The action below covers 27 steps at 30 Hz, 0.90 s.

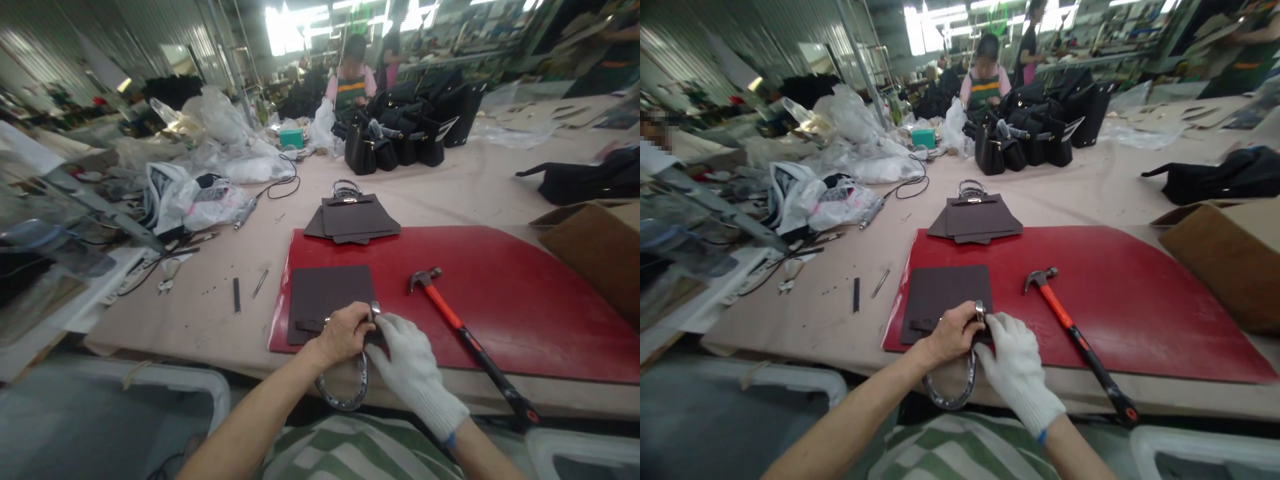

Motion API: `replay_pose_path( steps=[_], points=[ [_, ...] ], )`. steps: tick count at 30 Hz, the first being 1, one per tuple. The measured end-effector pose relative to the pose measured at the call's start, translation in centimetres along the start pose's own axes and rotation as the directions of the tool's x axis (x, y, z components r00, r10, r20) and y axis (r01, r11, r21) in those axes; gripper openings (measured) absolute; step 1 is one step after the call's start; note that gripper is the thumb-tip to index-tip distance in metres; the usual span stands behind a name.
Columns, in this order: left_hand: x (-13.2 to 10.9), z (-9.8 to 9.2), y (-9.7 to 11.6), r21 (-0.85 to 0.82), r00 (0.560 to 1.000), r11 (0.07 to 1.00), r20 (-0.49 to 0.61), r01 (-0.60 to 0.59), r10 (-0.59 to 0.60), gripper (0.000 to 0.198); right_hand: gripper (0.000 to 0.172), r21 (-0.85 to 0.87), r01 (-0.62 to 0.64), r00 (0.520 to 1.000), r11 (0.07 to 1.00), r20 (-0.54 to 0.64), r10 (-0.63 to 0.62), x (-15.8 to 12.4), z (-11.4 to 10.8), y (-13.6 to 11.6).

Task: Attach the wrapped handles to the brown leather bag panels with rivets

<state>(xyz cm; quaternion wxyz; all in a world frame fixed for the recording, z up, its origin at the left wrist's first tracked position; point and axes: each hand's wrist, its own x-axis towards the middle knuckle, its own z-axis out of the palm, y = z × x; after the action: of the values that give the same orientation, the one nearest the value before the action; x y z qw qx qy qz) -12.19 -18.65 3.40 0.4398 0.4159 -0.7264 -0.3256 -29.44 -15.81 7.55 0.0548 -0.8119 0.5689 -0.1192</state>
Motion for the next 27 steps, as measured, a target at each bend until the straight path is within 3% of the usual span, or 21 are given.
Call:
replay_pose_path(
  steps=[2,4,6,8,10,11,12,15,18,19,21,24,25,27],
  points=[
    [0.2,0.0,0.2,-0.117,0.994,0.99,-0.055,0.084,-0.091,0.009,0.042,-0.046,-0.021,1.0,0.999,0.015,0.022,0.0,0.6,-1.1],
    [0.6,-0.8,0.2,-0.311,0.952,0.931,-0.172,0.19,-0.251,0.014,0.045,-0.075,-0.038,0.999,0.996,0.032,0.041,0.1,0.6,-1.4],
    [1.1,-2.8,0.1,-0.51,0.858,0.827,-0.29,0.236,-0.424,0.024,0.045,-0.078,-0.039,0.997,0.996,0.068,0.044,0.2,0.3,-1.3],
    [1.3,-6.0,-0.4,-0.569,0.774,0.78,-0.361,0.26,-0.521,0.034,0.045,-0.082,-0.042,0.994,0.996,0.093,0.049,0.3,0.0,-1.2],
    [0.9,-10.1,-1.1,-0.373,0.739,0.836,-0.405,0.403,-0.537,0.034,0.044,-0.084,-0.044,0.994,0.996,0.098,0.052,0.3,-0.1,-1.2],
    [0.4,-12.1,-1.6,-0.174,0.733,0.843,-0.425,0.509,-0.53,0.032,0.044,-0.084,-0.044,0.994,0.995,0.092,0.052,0.3,-0.1,-1.2],
    [-0.2,-14.0,-2.1,0.067,0.732,0.788,-0.427,0.612,-0.532,0.031,0.044,-0.085,-0.041,0.995,0.996,0.083,0.048,0.4,-0.1,-1.2],
    [-2.7,-17.7,-3.2,0.554,0.688,0.438,-0.4,0.708,-0.606,0.028,0.038,-0.062,-0.009,0.999,0.998,0.051,0.012,0.8,-0.3,-1.3],
    [-4.9,-18.2,-3.7,0.707,0.626,0.229,-0.37,0.669,-0.686,0.031,0.034,-0.017,0.07,0.995,0.997,0.066,-0.069,1.9,-0.7,-1.3],
    [-5.5,-17.8,-3.7,0.735,0.637,0.201,-0.378,0.647,-0.671,0.032,0.033,-0.022,0.107,0.991,0.994,0.085,-0.105,2.4,-0.8,-1.4],
    [-6.3,-16.6,-3.3,0.78,0.726,0.219,-0.386,0.586,-0.569,0.032,0.03,-0.071,0.189,0.974,0.979,0.138,-0.179,3.3,-0.9,-1.4],
    [-6.8,-14.3,-2.3,0.795,0.917,0.478,-0.237,0.373,-0.322,0.024,0.021,-0.155,0.311,0.937,0.938,0.215,-0.275,4.4,-1.1,-1.4],
    [-6.8,-13.6,-1.9,0.774,0.958,0.575,-0.146,0.266,-0.246,0.021,0.02,-0.177,0.353,0.921,0.919,0.236,-0.309,4.6,-1.2,-1.3],
    [-6.8,-12.3,-1.3,0.722,0.99,0.689,0.036,0.066,-0.133,0.017,0.023,-0.223,0.432,0.891,0.874,0.258,-0.374,4.7,-1.2,-1.2]
  ],
)
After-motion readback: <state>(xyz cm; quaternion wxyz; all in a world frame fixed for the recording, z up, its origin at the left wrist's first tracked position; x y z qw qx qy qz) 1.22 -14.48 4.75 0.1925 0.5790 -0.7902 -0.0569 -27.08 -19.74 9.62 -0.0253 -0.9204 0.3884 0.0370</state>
